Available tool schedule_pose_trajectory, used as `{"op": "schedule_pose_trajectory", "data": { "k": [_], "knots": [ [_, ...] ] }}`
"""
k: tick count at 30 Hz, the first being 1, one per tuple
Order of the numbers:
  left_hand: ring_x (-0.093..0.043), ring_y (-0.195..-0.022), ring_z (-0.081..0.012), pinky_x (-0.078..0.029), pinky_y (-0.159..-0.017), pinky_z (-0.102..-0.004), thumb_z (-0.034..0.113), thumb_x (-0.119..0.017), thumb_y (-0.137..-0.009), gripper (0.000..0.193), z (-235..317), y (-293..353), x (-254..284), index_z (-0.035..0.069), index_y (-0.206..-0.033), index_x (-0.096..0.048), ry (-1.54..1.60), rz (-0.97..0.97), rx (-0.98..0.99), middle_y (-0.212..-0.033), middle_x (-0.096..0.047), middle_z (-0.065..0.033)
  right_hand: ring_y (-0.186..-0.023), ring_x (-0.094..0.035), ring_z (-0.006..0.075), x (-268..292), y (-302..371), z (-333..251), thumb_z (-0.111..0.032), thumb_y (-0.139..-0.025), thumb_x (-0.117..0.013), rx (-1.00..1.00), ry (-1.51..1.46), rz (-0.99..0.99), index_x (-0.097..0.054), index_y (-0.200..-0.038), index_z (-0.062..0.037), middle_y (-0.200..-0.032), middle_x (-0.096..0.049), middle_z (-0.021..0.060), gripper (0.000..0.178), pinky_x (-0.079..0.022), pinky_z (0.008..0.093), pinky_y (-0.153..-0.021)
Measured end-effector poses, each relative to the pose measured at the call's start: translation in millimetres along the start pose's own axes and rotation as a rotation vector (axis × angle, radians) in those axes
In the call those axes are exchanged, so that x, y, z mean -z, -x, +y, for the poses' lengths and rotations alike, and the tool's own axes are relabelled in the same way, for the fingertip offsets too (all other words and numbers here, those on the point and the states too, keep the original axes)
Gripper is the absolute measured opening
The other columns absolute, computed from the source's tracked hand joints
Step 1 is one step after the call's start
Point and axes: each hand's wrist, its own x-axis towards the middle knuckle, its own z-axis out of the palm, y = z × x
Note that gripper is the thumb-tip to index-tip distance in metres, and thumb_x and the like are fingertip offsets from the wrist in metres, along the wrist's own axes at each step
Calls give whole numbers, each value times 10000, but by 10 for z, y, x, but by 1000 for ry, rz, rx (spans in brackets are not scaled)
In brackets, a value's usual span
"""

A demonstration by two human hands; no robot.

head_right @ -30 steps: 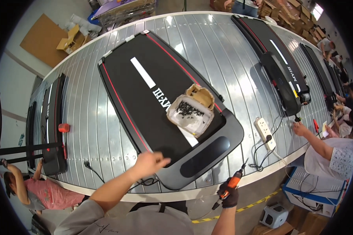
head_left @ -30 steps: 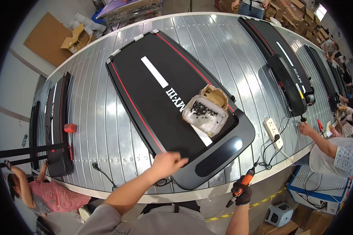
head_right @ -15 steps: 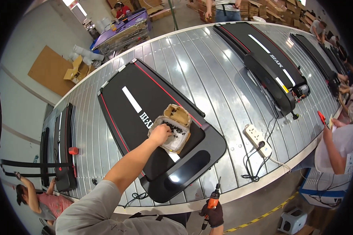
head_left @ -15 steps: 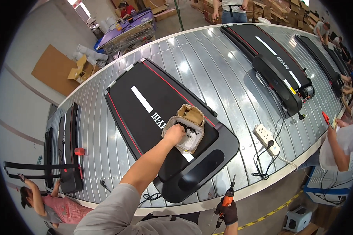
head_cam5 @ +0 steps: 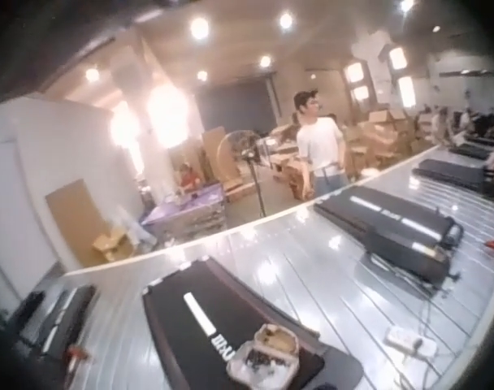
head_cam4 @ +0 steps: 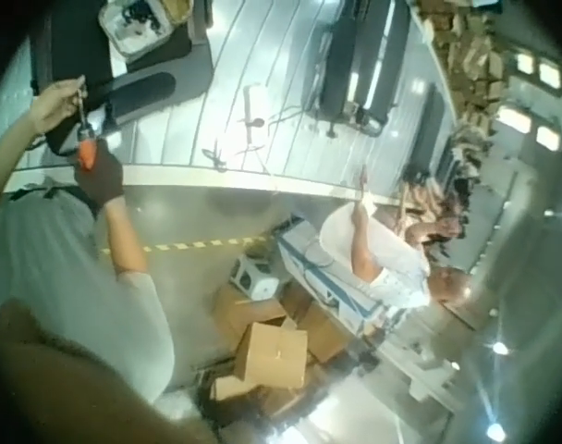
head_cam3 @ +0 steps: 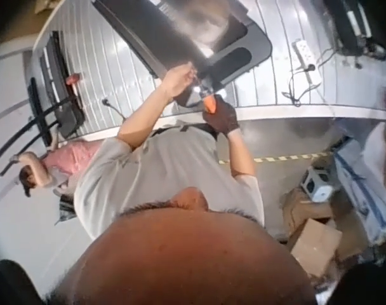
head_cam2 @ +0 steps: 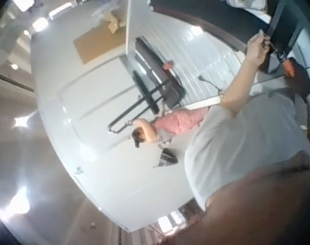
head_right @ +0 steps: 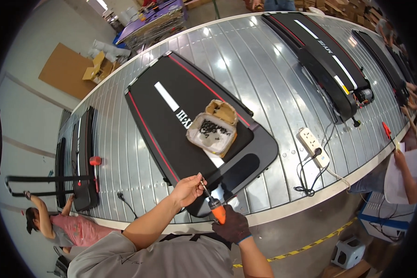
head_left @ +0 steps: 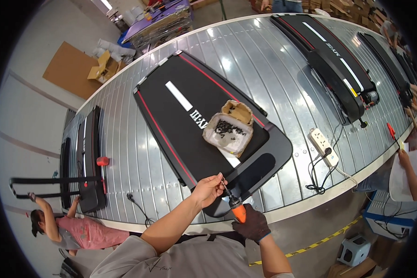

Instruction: Assembling treadmill components on an industrial assembly line using an electric screwdriver.

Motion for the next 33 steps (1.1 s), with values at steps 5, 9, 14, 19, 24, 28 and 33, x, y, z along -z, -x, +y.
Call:
{"op": "schedule_pose_trajectory", "data": {
  "k": [5, 9, 14, 19, 24, 28, 33],
  "knots": [
    [-619, -723, -110, -503, -656, -226, 273, -685, -1036, 207, -132, 59, 58, 89, -951, -638, 44, -8, -27, -918, -703, -73, -928, -711, 436, 42, 38, 84, -377, -758, -777, 33, 38, -49, -579, -1173, -56, -964, -729, 213, 561, -564, 523, -836],
    [-650, -737, -121, -539, -665, -245, 248, -677, -1041, 190, -207, 38, 146, 75, -966, -649, 29, -51, -45, -951, -730, -102, -923, -708, 448, 14, 92, 153, -392, -762, -779, 58, 86, -35, -556, -1204, -59, -958, -726, 221, 597, -565, 535, -828],
    [-712, -785, -154, -607, -729, -273, 159, -672, -1038, 162, -206, -15, 147, 9, -977, -663, -188, -207, -158, -965, -745, -140, -945, -702, 471, 20, 240, 91, -382, -755, -794, -7, 188, 27, -557, -1217, -87, -953, -728, 224, 596, -566, 553, -829],
    [-733, -844, -166, -607, -785, -297, 61, -676, -1007, 131, 36, 56, 246, -61, -995, -724, -548, -525, -419, -963, -760, -135, -956, -690, 478, -149, 273, 114, -367, -722, -824, 23, 102, 86, -601, -1187, -102, -967, -725, 221, 579, -571, 531, -812],
    [-665, -815, -103, -531, -796, -289, 266, -705, -1019, 217, 158, -358, 319, 50, -1023, -728, -382, -235, -142, -924, -746, -40, -799, -688, 326, -1192, -442, 41, -256, -747, -818, 49, -423, 299, -623, -1157, -67, -886, -703, 136, 492, -558, 448, -757],
    [-647, -821, -102, -514, -790, -282, 324, -684, -1038, 293, 34, -737, 472, 38, -1034, -748, -607, -91, -127, -915, -739, -22, -731, -656, 192, -2279, -1052, -539, -193, -788, -818, -120, -845, 599, -610, -1098, -57, -868, -672, 63, 397, -541, 382, -701],
    [-622, -844, -109, -501, -791, -286, 291, -640, -1067, 300, -139, -852, 635, 28, -1100, -780, -833, -76, 62, -946, -738, -10, -836, -669, 223, -2652, -1180, -891, -188, -819, -800, -272, -987, 777, -617, -1092, -52, -923, -691, 71, 356, -526, 400, -747]
  ]
}}
